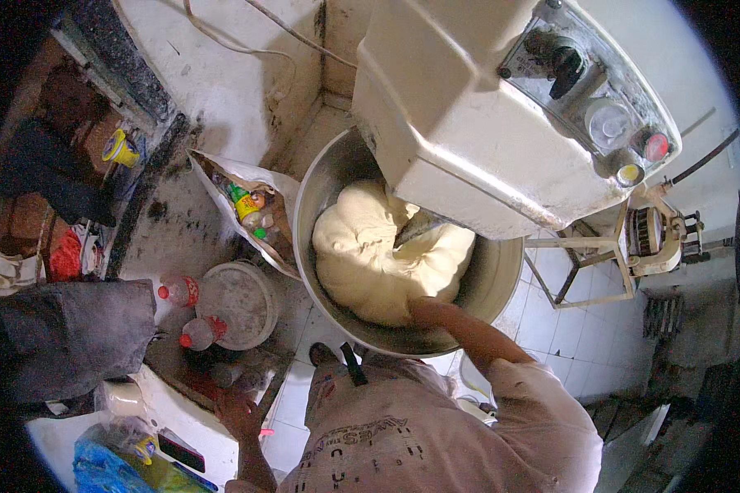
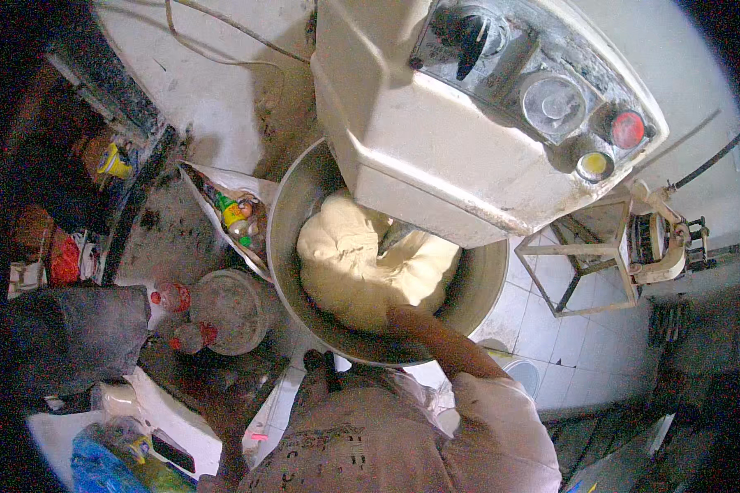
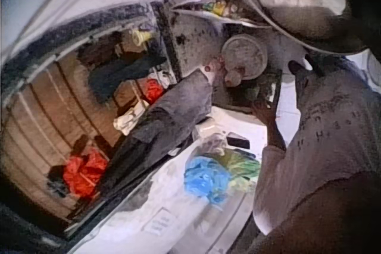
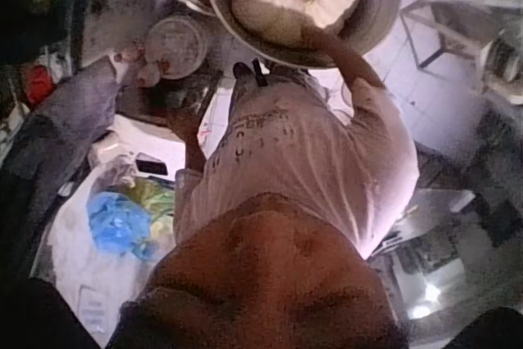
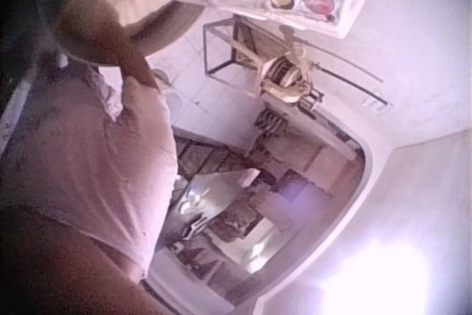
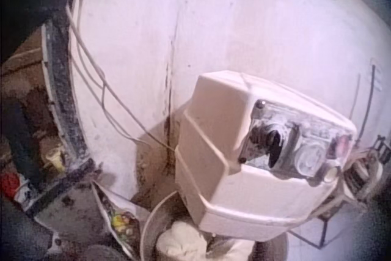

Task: The person uses a large commercial mixer to knead dough, occasionally touching the dough by hand and adding yellow seasoning from a container.

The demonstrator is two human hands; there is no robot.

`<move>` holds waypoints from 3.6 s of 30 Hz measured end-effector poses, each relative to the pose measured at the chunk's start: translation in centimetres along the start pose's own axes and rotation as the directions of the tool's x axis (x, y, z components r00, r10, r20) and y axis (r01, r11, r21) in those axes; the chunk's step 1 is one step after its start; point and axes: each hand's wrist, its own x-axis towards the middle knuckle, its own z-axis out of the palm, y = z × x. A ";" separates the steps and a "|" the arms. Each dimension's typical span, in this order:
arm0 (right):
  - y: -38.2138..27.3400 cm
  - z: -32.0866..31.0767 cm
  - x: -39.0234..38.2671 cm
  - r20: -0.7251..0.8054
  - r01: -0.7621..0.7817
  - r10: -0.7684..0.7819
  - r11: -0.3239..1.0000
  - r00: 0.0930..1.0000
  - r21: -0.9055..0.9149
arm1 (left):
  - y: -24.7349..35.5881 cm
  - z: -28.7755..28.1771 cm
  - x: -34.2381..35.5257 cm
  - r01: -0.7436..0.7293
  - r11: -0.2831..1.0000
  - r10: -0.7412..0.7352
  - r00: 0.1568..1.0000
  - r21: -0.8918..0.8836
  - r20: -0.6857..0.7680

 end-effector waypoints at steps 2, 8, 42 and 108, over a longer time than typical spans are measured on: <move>1.9 -1.8 0.0 0.028 0.278 -0.278 0.943 0.960 -0.182 | -0.3 -0.1 -0.2 -0.026 1.000 0.027 0.999 0.010 -0.046; 0.0 -9.9 2.4 -0.485 0.266 0.227 0.609 0.844 0.747 | 0.1 -0.3 0.1 -0.014 1.000 0.014 1.000 -0.010 0.019; -6.6 -9.6 -5.1 -0.337 -0.085 0.003 0.970 0.942 -0.230 | -1.8 1.4 -1.1 0.050 0.980 -0.071 0.992 -0.190 -0.101; -3.7 -0.9 9.8 -0.489 -0.016 0.046 0.998 0.871 0.064 | -2.9 4.0 -1.1 0.048 0.995 -0.049 0.999 -0.090 -0.007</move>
